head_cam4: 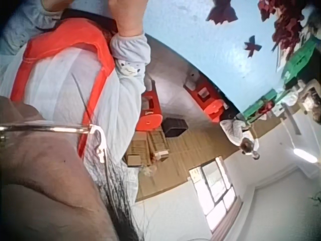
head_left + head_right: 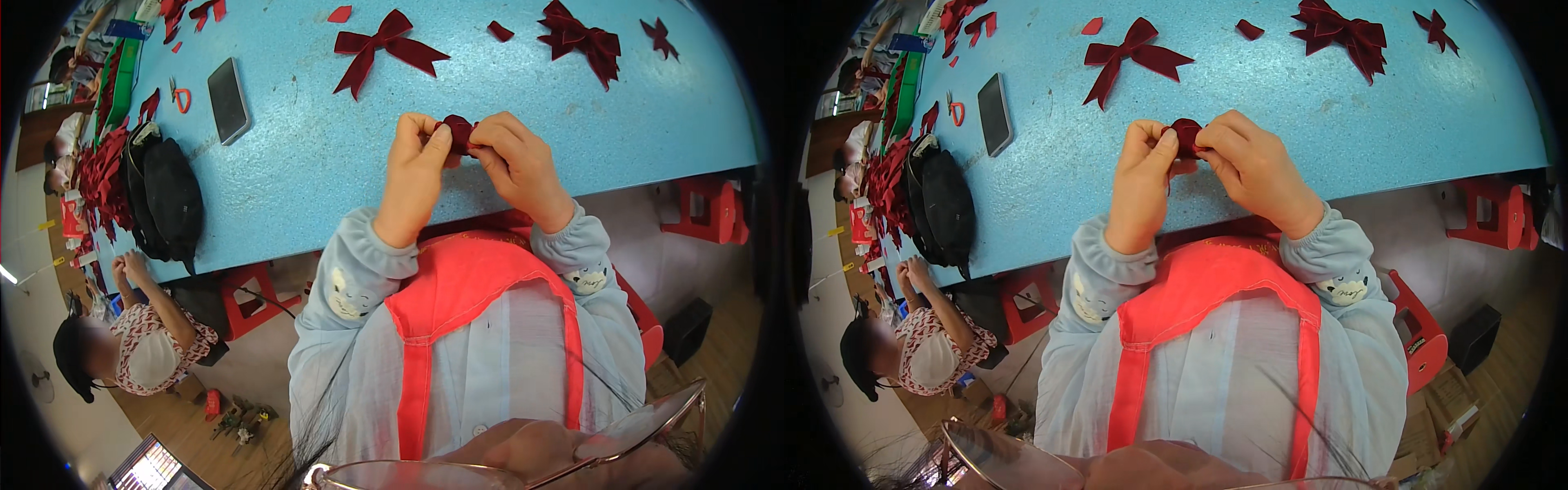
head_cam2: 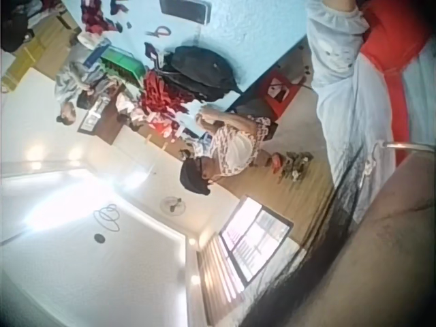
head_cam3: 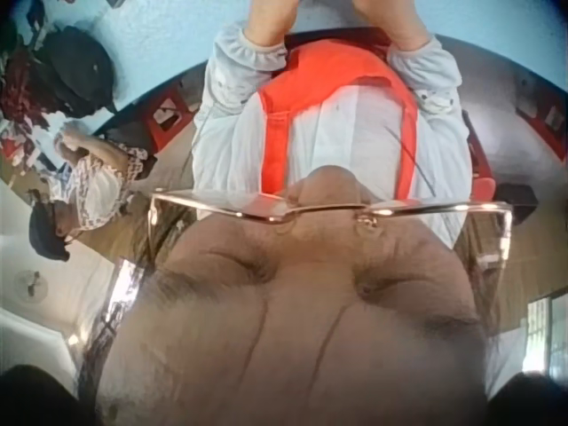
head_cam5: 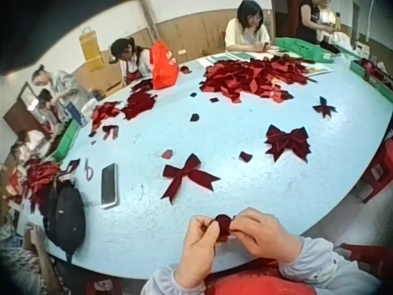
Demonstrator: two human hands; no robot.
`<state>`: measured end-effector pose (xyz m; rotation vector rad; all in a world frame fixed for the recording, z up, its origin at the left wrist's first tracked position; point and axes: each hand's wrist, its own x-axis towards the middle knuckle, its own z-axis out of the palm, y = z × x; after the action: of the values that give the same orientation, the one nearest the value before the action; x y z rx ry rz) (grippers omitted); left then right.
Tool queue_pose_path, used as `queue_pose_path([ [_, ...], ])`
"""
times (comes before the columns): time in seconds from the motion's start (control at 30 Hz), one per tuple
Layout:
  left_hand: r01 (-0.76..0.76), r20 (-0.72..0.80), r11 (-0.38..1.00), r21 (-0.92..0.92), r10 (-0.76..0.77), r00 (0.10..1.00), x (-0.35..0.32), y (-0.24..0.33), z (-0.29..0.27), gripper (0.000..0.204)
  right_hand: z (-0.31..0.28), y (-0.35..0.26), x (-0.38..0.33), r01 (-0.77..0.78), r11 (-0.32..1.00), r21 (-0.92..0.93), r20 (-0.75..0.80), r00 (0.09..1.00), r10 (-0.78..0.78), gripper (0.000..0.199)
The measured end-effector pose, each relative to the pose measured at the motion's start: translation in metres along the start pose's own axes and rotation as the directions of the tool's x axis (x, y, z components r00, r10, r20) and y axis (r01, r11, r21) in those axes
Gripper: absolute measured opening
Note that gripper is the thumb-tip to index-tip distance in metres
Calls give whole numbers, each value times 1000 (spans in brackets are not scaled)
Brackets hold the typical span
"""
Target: Tying maroon ribbons into decorative bows.
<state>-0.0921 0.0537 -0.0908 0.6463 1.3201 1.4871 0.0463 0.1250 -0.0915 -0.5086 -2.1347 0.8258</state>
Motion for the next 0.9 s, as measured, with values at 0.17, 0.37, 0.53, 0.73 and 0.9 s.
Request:
queue_pose_path([
  [0.17, 53, -3, 999, -8, -53, 999, -2, 2, 9, 9, -7, -3, -4, -38, 999, -28, -28, 999, 37, 13],
  [0.37, 242, 192, 970, 3, -238, 952, 4, 8, -6, 9, -14, -6, -5, -48, 982, -181, 116, 991, 69, 13],
  [0.53, -27, 124, 978, 206, 1, 992, 3, -4, 0, 11, -9, -2, -3, 47, 959, -278, 116, 993, -15, 13],
  [0.73, -171, 24, 920, 353, 174, 984, -8, -6, 16, 14, -6, -9, -3, -4, 944, -330, -24, 1000, -4, 13],
  [0.9, -13, 216, 993, 114, -12, 976, -5, 10, 11, 14, -20, -5, 2, -12, 959, -284, 11, 1000, 16, 10],
])
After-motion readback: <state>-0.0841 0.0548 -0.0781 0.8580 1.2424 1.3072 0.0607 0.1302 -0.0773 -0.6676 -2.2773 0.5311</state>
